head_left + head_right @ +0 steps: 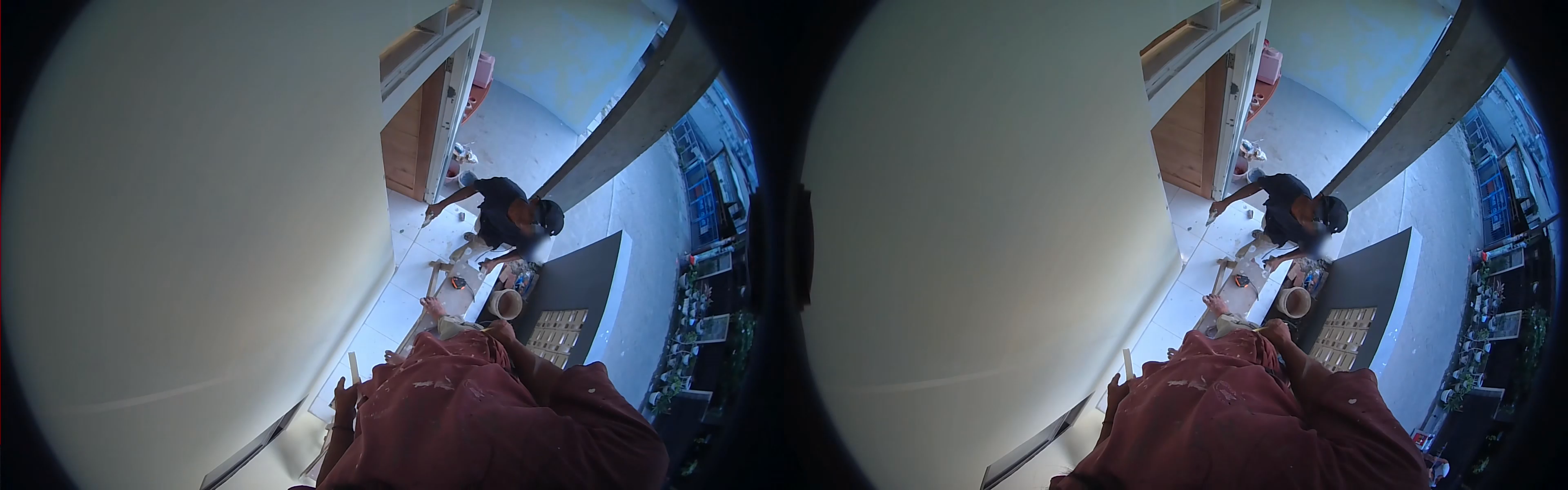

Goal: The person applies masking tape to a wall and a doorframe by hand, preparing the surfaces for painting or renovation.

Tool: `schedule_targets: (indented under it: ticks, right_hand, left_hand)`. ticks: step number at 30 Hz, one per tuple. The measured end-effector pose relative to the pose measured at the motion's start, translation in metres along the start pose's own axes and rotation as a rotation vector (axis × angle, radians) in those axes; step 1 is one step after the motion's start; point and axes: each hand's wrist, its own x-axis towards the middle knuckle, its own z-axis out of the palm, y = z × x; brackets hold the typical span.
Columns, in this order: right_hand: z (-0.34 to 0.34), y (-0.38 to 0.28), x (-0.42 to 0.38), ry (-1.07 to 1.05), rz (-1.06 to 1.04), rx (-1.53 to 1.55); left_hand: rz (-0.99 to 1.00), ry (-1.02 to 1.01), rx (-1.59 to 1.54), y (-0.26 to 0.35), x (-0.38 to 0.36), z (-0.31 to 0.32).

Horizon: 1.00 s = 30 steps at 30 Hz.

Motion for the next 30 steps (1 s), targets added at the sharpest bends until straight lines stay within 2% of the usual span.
schedule_targets:
  ticks: [3, 5, 11, 14, 17, 19, 21, 24, 26, 30]
  right_hand:
    - [-0.001, 0.003, 0.0, -0.003, -0.04, 0.027]
    - [0.0, 0.003, -0.001, 0.015, 0.004, 0.061]
    - [0.006, 0.01, 0.003, 0.013, 0.005, 0.043]
    - [0.006, 0.012, 0.003, 0.012, -0.019, 0.039]
    - [0.006, 0.017, 0.003, 0.034, -0.023, 0.072]
    - [-0.001, 0.007, -0.004, 0.026, 0.045, 0.082]
    - [-0.004, 0.007, -0.007, 0.017, 0.037, 0.085]
    - [-0.001, 0.011, -0.004, -0.007, 0.03, 0.052]
    - [-0.002, 0.01, -0.006, -0.011, 0.028, 0.034]
    - [-0.004, 0.005, -0.005, -0.018, 0.004, -0.027]
  left_hand:
    - [0.002, -0.002, 0.046, -0.027, 0.009, 0.004]
    - [-0.021, -0.048, 0.066, -0.032, 0.009, 0.003]
    - [-0.066, -0.079, -0.198, -0.07, 0.016, 0.011]
    - [-0.096, -0.073, -0.026, -0.068, 0.012, 0.009]
    - [-0.117, -0.033, -0.222, -0.103, 0.019, 0.023]
    - [-0.281, -0.048, -0.419, -0.084, 0.01, 0.015]
    - [-0.368, -0.058, -0.48, -0.079, 0.009, 0.012]
    - [-0.293, 0.006, -0.312, -0.121, 0.034, 0.026]
    - [-0.131, 0.141, -0.119, -0.141, 0.043, 0.042]
    - [-0.272, 0.013, -0.28, -0.102, 0.021, 0.029]
